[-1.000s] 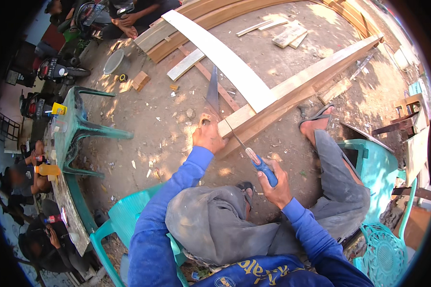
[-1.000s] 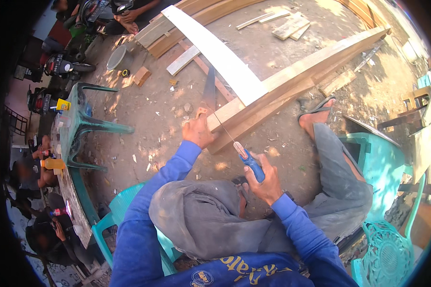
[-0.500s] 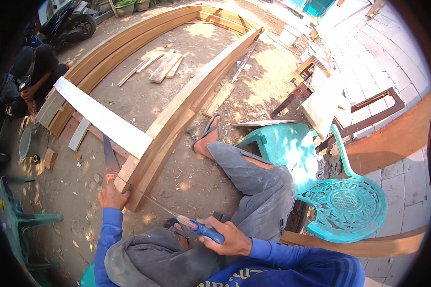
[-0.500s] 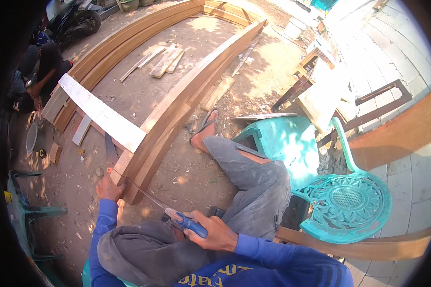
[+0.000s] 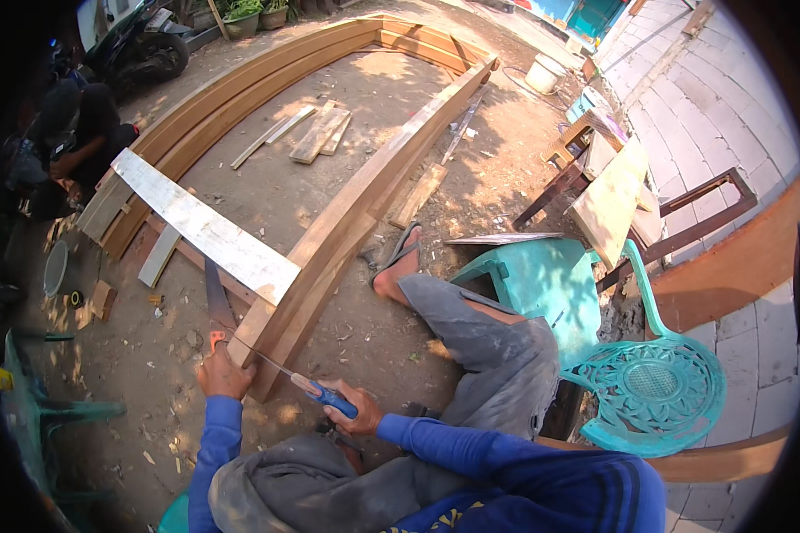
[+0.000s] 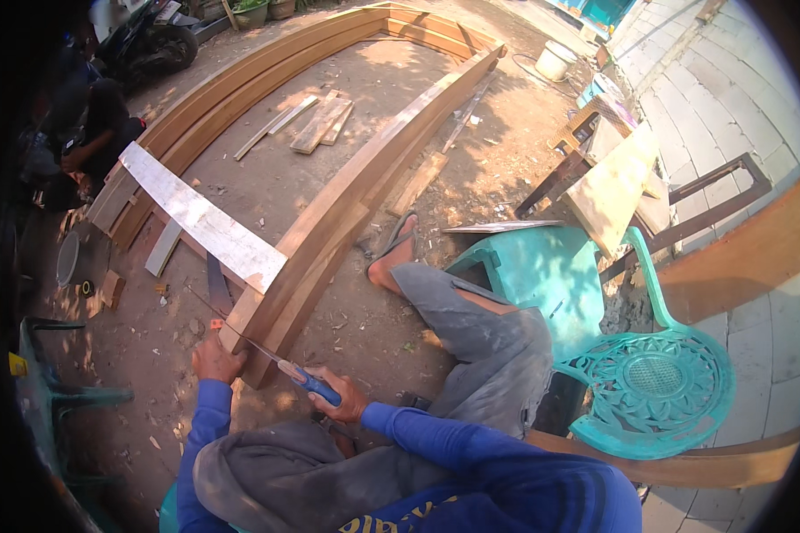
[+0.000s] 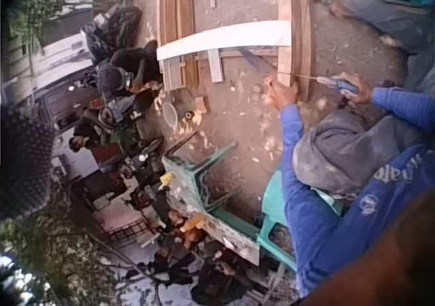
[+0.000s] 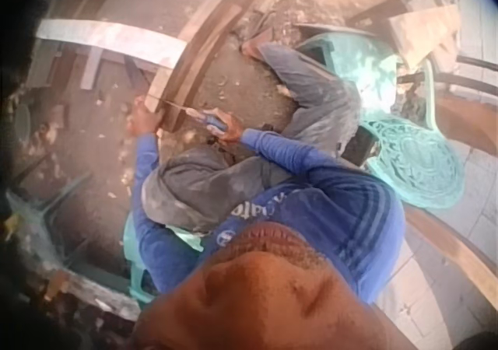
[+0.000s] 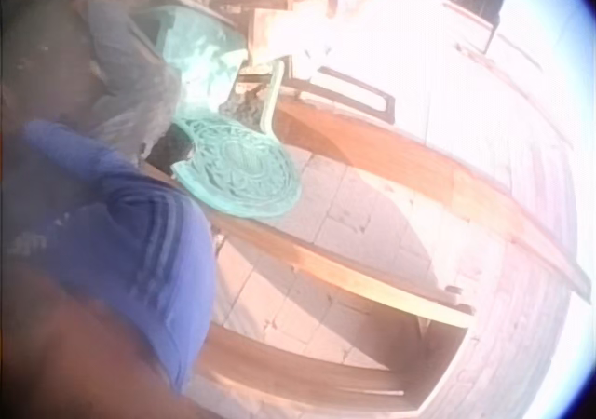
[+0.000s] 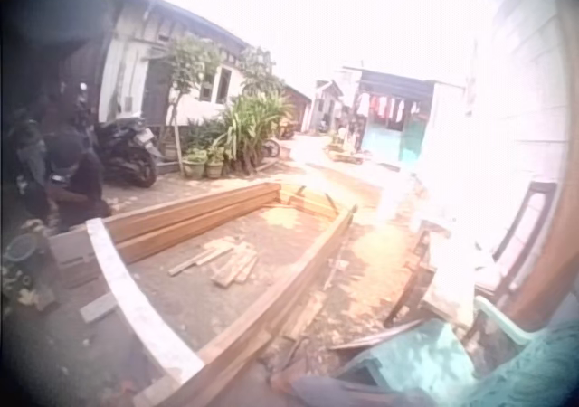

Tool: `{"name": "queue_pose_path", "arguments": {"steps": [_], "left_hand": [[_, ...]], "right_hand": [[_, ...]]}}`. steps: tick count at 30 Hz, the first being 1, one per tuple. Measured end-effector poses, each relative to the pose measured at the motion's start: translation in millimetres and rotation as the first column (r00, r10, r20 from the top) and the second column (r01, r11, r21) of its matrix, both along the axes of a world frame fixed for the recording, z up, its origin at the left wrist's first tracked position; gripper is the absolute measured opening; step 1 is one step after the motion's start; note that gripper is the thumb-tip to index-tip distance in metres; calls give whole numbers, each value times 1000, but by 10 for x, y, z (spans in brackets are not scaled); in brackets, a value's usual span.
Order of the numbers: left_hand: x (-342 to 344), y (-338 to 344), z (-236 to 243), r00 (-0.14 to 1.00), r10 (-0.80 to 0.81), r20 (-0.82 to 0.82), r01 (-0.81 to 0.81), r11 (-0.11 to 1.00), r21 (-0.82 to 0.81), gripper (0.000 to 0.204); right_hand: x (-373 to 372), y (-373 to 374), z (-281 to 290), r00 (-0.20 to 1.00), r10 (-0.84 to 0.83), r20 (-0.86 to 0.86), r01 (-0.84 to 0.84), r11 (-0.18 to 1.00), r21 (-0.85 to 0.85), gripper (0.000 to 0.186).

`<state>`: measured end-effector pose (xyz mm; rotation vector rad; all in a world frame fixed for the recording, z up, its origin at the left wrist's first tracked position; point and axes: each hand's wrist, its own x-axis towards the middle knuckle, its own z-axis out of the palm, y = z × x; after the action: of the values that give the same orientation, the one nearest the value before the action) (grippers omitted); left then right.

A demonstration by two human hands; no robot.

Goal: The person uses a hand saw to cut through a wooden plank that is positioned across a rectangular wooden frame while sitting on the ground.

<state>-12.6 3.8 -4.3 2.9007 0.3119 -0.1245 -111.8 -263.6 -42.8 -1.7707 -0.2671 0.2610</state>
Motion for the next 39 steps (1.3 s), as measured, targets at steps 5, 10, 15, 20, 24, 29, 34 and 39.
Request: {"name": "queue_pose_path", "arguments": {"steps": [5,10,15,20,24,29,34,39], "left_hand": [[29,131,-9,1000,-19,2,19,1000,-10,70],[17,80,23,1000,21,8,-20,999,-29,68],[9,-22,36,996,62,-59,-63,998,-20,64],[-20,62,-56,998,37,-51,-41,996,-81,65],[-20,92,-54,1000,3,26,-2,998,-56,64],[62,74,-81,996,-7,-87,1,998,-64,68],[20,197,-94,998,27,-59,-25,999,30,67],[-21,78,-2,1000,-17,-12,17,1000,-7,73]], "right_hand": [[106,-88,775,943,105,-317,-130,990,-61,51],[-546,-911,1553,976,74,-203,-115,973,-200,51],[-530,-726,1171,996,16,-92,-27,992,-124,45],[345,189,496,989,43,-138,-61,990,-125,47],[168,108,-29,995,2,99,-3,1000,4,52],[78,55,195,997,-30,69,31,999,-12,52],[-398,-577,1309,982,39,-183,-71,983,-169,50],[-727,-897,1327,994,-11,-105,-8,983,-184,47]]}}
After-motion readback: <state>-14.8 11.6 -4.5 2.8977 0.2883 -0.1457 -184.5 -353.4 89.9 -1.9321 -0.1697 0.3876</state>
